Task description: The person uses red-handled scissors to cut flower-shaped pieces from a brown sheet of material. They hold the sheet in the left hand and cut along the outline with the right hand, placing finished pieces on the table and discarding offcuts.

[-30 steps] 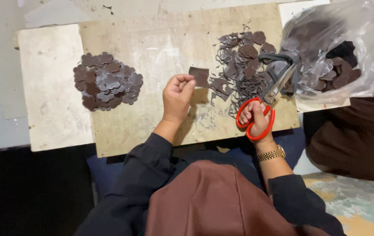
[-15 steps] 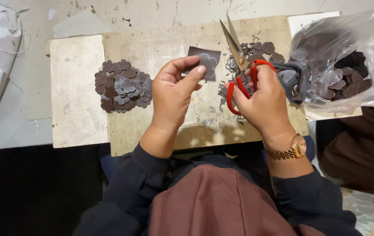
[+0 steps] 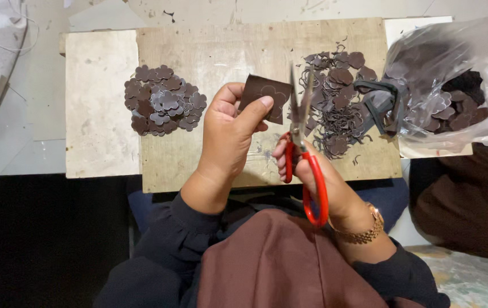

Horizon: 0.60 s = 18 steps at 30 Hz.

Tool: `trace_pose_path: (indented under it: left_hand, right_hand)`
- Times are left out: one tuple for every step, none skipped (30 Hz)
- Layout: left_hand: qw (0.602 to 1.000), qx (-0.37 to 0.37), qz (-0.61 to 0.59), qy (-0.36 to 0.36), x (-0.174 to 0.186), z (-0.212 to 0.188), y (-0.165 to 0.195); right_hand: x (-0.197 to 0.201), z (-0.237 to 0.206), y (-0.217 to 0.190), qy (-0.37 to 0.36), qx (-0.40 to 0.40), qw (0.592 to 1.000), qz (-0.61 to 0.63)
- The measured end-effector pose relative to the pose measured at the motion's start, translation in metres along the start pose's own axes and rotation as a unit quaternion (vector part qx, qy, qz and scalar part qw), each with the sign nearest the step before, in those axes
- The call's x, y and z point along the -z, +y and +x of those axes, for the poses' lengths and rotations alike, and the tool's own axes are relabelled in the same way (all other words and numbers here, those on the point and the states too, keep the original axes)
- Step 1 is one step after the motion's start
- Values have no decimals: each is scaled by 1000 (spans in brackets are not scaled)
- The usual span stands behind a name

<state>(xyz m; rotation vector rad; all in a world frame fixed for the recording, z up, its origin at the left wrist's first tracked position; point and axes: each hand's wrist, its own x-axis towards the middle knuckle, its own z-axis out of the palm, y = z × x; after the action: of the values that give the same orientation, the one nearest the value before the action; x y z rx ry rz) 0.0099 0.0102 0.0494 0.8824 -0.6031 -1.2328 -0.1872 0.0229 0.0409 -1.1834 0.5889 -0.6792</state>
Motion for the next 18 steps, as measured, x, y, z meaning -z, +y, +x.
trace_pose_path:
  left_hand:
    - [1000, -5, -3, -2, 0, 0, 0]
    - [1000, -10, -1, -2, -1, -1, 0]
    - [1000, -15, 2, -2, 0, -1, 0]
    - [1000, -21, 4, -2, 0, -1, 0]
    - [1000, -20, 14, 1, 1, -2, -1]
    - [1000, -19, 24, 4, 1, -2, -1]
    - [999, -17, 33, 8, 1, -3, -2]
    - [999, -25, 32, 8, 1, -3, -3]
    - [999, -34, 30, 7, 1, -3, -4]
    - [999, -44, 28, 6, 0, -3, -6]
    - [998, -46, 37, 9, 0, -3, -7]
    - [998, -49, 47, 12, 1, -4, -8]
    - [997, -50, 56, 15, 1, -5, -8]
    - [997, -54, 59, 13, 2, -5, -8]
    - [996, -58, 61, 12, 3, -6, -8]
    - [996, -61, 64, 10, 4, -6, -8]
    - [996, -63, 63, 9, 4, -7, -7]
    - [996, -64, 62, 9, 4, -7, -7]
  right_hand:
    - [-2, 1, 1, -2, 2, 1000, -12]
    - [-3, 2, 3, -3, 2, 1000, -24]
    - [-3, 2, 5, -4, 3, 999, -36]
    - [-4, 3, 6, 1, -1, 999, -42]
    - [-3, 5, 8, 6, -3, 999, -48]
    - [-3, 6, 9, 10, -6, 998, -54]
    - [-2, 6, 10, 10, -7, 999, -52]
    - [-1, 6, 11, 10, -9, 999, -49]
    - [-1, 5, 11, 10, -11, 999, -48]
    - [0, 5, 12, 10, -17, 999, -45]
    - [0, 4, 12, 10, -22, 999, -43]
    - [0, 4, 12, 9, -28, 999, -40]
    - [0, 5, 12, 9, -26, 999, -44]
    - [0, 6, 12, 10, -25, 998, -49]
    - [-1, 6, 13, 10, -24, 998, -53]
    - [-1, 6, 13, 10, -24, 998, -55]
    - [-2, 7, 13, 10, -24, 998, -56]
    - [-2, 7, 13, 10, -24, 998, -57]
